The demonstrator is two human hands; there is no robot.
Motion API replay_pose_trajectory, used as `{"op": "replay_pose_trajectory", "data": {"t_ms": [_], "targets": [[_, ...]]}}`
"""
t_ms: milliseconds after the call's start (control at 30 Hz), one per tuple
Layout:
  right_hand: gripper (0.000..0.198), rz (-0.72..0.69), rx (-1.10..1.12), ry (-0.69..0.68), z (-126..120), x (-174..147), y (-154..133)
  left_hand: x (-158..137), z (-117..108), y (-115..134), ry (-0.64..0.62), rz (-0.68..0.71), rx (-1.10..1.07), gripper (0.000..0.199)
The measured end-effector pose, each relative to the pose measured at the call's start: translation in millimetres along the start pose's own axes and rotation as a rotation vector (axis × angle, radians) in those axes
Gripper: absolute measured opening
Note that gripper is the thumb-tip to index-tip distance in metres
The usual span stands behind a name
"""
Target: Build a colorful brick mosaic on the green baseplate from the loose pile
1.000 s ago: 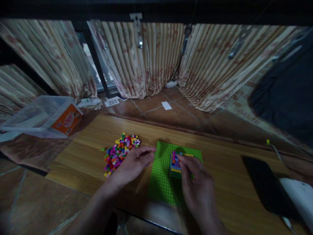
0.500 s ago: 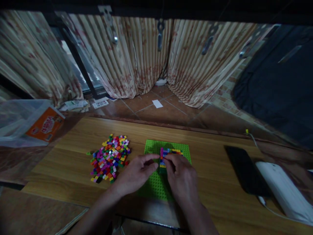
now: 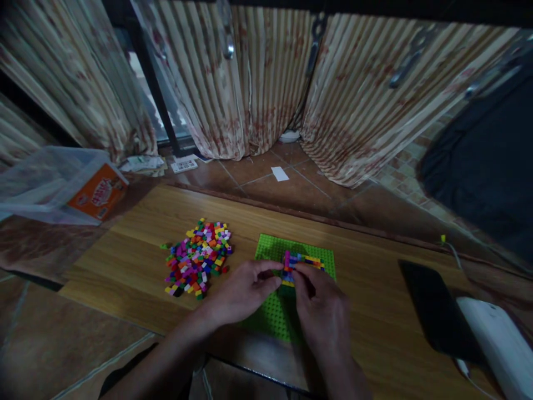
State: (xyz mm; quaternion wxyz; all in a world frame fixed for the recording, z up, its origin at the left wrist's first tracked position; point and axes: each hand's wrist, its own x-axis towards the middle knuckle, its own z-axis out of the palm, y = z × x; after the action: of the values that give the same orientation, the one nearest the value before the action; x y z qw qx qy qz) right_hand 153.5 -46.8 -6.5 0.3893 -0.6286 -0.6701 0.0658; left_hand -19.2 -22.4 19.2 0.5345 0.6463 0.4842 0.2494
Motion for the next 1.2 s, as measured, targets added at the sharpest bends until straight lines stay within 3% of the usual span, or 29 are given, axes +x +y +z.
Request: {"op": "replay_pose_trajectory", "data": {"t_ms": [133,367,667,1067,1200], "targets": [[0.021,0.041,-0.009,0.023,-5,1,2,0,-1,2,-0.002,-0.022,0.000,0.040],[0.018,-0.156,0.073,-0.053,-6,0,3,-1,-1,1,0.005,-0.009,-0.009,0.038],[0.023,-0.202,0.012,-0.041,-1,-4,7,-1,-1,0,0.021,0.007,0.015,0.038],[0.024,-0.176,0.034,-0.028,5,-8,10,6,-7,-12,0.093,0.025,-0.182,0.042],[0.023,-0.172,0.058,0.032,0,-8,0,5,-9,-9,0.090,-0.005,-0.381,0.041]]}}
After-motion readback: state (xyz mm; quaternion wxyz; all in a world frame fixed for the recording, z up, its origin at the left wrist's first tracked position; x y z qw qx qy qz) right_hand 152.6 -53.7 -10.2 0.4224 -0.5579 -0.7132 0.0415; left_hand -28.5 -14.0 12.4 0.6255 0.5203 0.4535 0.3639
